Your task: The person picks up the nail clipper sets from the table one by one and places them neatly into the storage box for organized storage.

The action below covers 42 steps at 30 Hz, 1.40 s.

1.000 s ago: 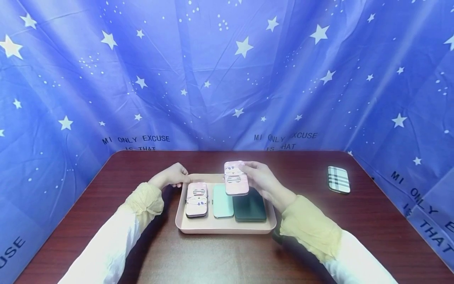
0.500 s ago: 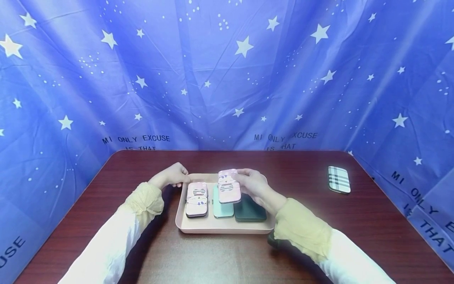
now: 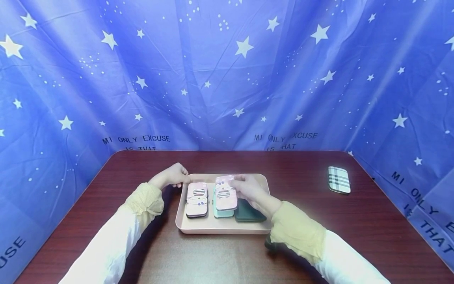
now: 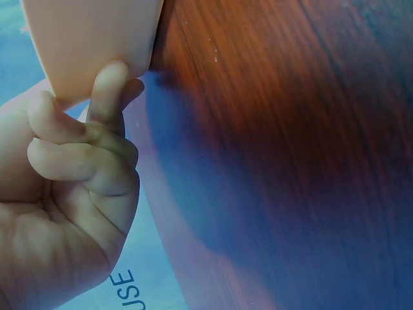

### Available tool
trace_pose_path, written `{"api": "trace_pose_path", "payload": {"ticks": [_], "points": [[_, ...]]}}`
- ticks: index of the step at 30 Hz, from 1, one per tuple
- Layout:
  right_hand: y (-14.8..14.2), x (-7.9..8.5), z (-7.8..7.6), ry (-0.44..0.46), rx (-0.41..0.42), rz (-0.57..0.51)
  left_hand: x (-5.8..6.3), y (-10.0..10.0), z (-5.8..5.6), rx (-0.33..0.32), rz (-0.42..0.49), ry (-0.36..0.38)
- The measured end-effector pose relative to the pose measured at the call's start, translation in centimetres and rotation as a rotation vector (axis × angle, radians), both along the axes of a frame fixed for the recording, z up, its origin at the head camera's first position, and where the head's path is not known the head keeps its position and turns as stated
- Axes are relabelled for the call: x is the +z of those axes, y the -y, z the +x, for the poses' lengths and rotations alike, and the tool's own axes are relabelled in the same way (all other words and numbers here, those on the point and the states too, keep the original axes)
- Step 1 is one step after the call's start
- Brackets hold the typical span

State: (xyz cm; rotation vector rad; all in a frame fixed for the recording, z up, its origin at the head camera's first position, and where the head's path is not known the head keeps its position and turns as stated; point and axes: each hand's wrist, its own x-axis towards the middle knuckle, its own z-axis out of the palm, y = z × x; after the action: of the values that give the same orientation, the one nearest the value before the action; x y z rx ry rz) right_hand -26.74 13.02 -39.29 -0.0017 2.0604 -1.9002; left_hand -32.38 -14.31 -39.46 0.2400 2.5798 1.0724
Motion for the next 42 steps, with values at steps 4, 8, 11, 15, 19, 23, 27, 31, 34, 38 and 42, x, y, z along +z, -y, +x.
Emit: {"api": "trace_pose_path", "payload": {"ticks": [4,8,11,15,19,23,27,31,34,38,42], "points": [[0.3,-0.2,0.0,-0.006,0.010,0.019,0.0,0.0,-0.1,0.003,-0.007,0.001],[0.5,-0.5,0.1,-0.013,0.005,0.044,0.0,-0.1,0.0,0.005,-0.006,0.009],[0.7,-0.7,0.1,-0.015,0.006,0.055,0.1,-0.1,0.0,0.000,-0.006,0.011],[0.8,-0.7,0.2,-0.027,0.006,0.068,0.1,-0.1,0.0,-0.002,-0.011,0.004],[0.8,-0.8,0.2,-0.055,0.005,0.083,0.0,-0.1,0.0,-0.001,-0.010,0.005],[0.7,-1.0,0.2,-0.081,0.016,0.090,-0.1,-0.2,-0.1,-0.003,-0.012,0.008],[0.8,-1.0,0.2,-0.092,0.024,0.095,0.0,-0.1,0.0,-0.009,-0.016,0.000],[1.0,-0.9,0.2,-0.106,0.022,0.122,0.1,-0.1,0.0,-0.006,-0.013,0.001],[1.0,-1.0,0.2,-0.115,0.013,0.148,0.0,-0.1,0.0,0.000,-0.015,0.007],[1.1,-1.1,0.1,-0.133,0.009,0.172,-0.1,-0.1,-0.1,0.005,-0.022,0.006],[1.2,-1.1,0.0,-0.161,0.008,0.212,-0.2,-0.1,-0.2,0.005,-0.015,0.008]]}}
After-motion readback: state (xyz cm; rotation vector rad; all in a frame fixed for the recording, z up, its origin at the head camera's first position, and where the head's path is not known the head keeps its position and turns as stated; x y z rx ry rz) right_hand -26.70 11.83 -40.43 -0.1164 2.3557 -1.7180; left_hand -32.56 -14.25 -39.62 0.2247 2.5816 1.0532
